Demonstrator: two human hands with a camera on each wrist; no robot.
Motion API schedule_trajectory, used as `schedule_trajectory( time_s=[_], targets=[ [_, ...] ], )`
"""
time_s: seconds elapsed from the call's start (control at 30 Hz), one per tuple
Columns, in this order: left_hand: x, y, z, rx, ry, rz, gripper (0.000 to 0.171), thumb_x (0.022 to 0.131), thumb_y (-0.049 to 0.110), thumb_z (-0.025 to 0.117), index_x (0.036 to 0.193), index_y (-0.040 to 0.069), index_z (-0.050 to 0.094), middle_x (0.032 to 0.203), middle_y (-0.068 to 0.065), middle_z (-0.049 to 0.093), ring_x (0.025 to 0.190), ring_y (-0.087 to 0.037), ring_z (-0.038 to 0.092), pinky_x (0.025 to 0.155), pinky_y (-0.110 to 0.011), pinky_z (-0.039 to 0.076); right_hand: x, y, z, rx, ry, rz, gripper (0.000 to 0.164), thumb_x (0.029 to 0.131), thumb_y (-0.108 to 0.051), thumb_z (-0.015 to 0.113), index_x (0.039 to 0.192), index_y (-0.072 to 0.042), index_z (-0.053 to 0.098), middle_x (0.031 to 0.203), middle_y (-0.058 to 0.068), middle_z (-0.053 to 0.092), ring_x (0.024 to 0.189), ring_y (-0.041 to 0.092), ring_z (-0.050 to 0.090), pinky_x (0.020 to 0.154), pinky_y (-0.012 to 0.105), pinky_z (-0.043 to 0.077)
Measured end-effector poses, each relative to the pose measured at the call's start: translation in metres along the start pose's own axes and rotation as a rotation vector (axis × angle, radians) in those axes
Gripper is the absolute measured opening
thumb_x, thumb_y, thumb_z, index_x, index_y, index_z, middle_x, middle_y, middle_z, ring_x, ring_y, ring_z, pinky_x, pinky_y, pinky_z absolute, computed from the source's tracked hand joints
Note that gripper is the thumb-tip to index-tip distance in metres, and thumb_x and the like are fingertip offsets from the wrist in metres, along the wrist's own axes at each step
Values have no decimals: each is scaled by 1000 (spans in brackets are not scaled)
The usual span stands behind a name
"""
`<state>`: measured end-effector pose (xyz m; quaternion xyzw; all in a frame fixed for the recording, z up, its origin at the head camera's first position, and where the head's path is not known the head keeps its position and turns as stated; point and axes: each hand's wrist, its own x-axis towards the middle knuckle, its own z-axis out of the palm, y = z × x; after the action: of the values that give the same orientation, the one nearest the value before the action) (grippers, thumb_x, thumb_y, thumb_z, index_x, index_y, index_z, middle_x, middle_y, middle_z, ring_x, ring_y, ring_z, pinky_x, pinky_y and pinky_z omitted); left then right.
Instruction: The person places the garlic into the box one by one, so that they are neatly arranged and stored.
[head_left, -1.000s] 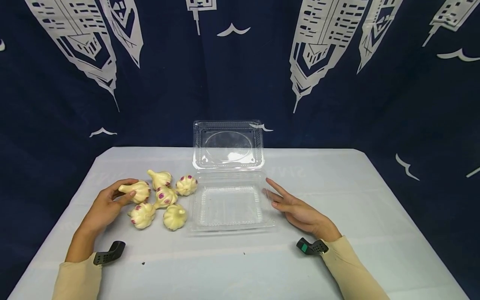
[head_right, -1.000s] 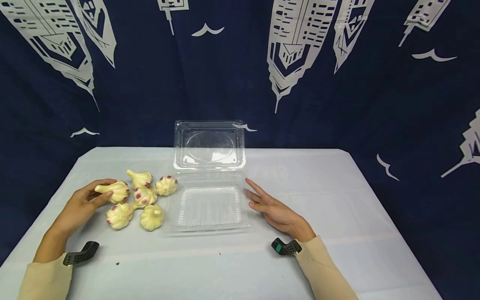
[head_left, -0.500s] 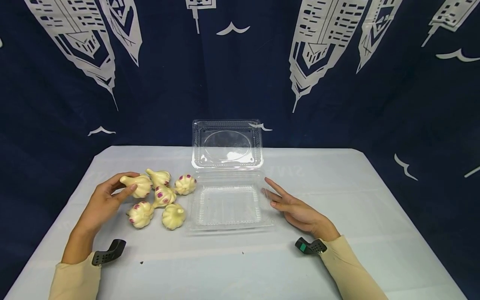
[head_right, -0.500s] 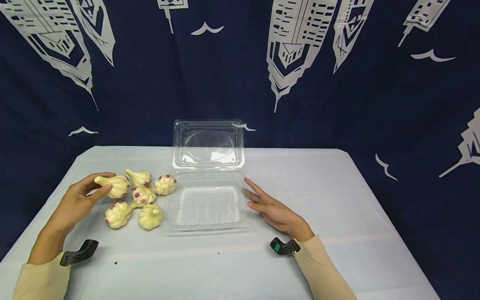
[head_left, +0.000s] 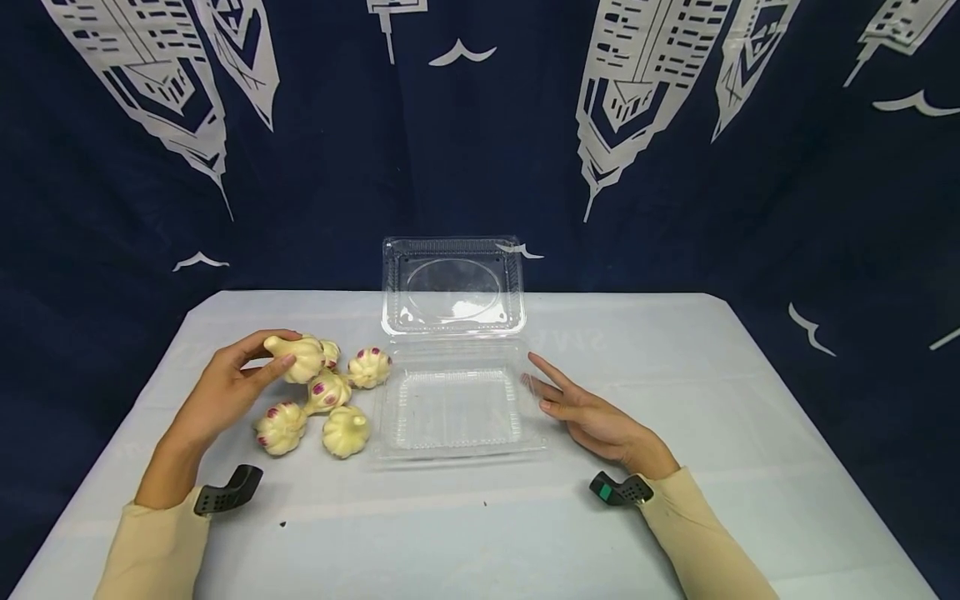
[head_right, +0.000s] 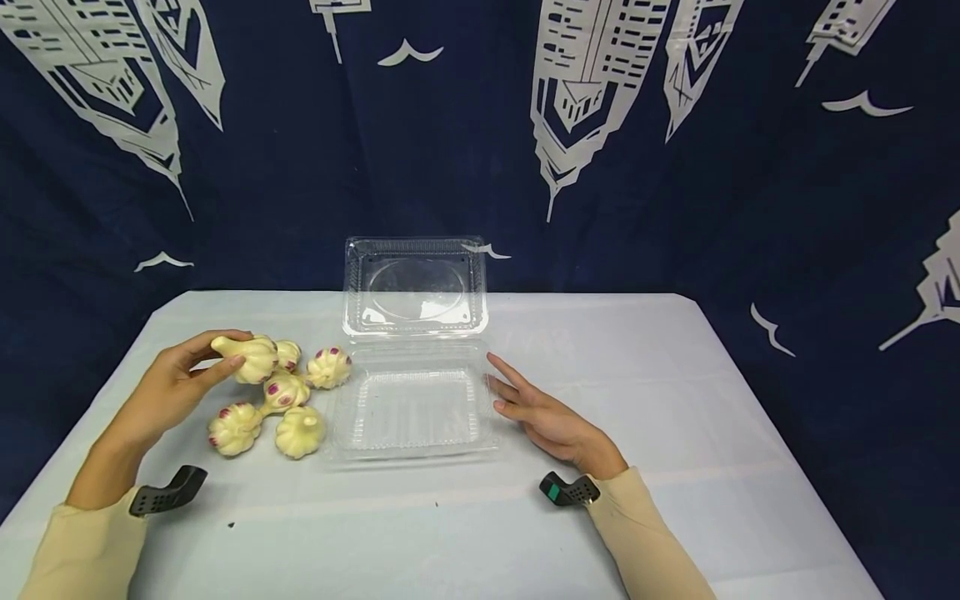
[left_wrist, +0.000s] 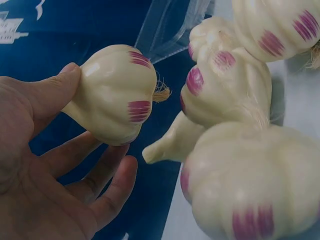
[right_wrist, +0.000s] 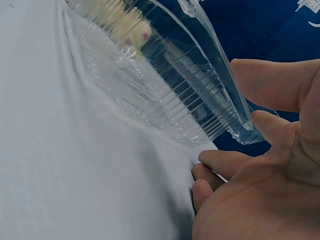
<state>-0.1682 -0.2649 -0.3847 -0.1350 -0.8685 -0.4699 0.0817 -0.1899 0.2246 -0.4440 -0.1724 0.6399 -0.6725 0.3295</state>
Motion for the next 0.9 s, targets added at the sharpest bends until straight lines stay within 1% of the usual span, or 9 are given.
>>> schedule_trajectory(
  time_s=[0.13,0.23,0.3,0.5,0.57,0.63,0.77,0.83,0.9],
  targets=[
    [8,7,4,12,-35,6,31,102,21,60,132,10,61,128,-4,62,110,6,55,86,-8,46,1,-1,0,0,-1,4,74,107,-11,45,160,-42,3,169,10,-5,155,25,-14,116,63,-19],
    [13,14,7,13,-62,16,31,102,20,60,131,10,62,130,-9,62,109,6,56,85,-8,47,1,0,0,0,0,5,74,107,-13,46,160,-43,4,169,10,-4,155,24,-14,116,63,-19],
    [18,18,9,14,-80,17,31,102,21,60,131,10,62,130,-9,62,108,5,57,84,-9,48,1,0,0,2,2,3,74,107,-13,47,160,-44,5,169,10,-4,155,25,-14,116,63,-19],
    [29,29,14,53,-124,30,31,102,24,60,130,12,63,131,-9,63,107,4,57,85,-12,48,2,1,0,3,4,6,73,107,-12,46,160,-44,6,169,9,-3,154,25,-15,117,63,-18],
    [32,32,16,66,-143,28,31,102,24,60,131,13,62,131,-9,64,108,0,59,85,-14,49,3,2,0,0,3,9,73,107,-11,45,160,-44,6,169,9,-3,154,25,-15,117,63,-18],
    [36,36,19,72,-167,18,31,102,25,60,131,13,62,130,-8,64,109,-7,61,86,-18,52,3,2,0,-2,5,11,73,107,-10,44,159,-44,6,169,10,-4,155,25,-14,117,63,-18],
    [43,43,27,81,-221,16,32,102,25,60,131,13,62,130,-9,65,112,-23,63,91,-34,54,3,2,0,-1,8,11,74,107,-9,44,160,-44,5,169,10,-4,154,26,-14,117,63,-17],
    [46,46,31,67,-244,34,31,101,22,61,130,11,63,130,-10,64,114,-28,63,93,-44,55,2,2,0,0,9,12,74,107,-10,45,160,-44,5,169,10,-4,154,26,-15,117,63,-17],
    [49,49,35,68,-260,65,29,101,19,61,128,10,64,132,-11,63,118,-31,61,93,-48,54,1,1,0,0,11,13,74,107,-12,46,160,-44,5,169,10,-3,154,26,-15,117,63,-18]
  ],
)
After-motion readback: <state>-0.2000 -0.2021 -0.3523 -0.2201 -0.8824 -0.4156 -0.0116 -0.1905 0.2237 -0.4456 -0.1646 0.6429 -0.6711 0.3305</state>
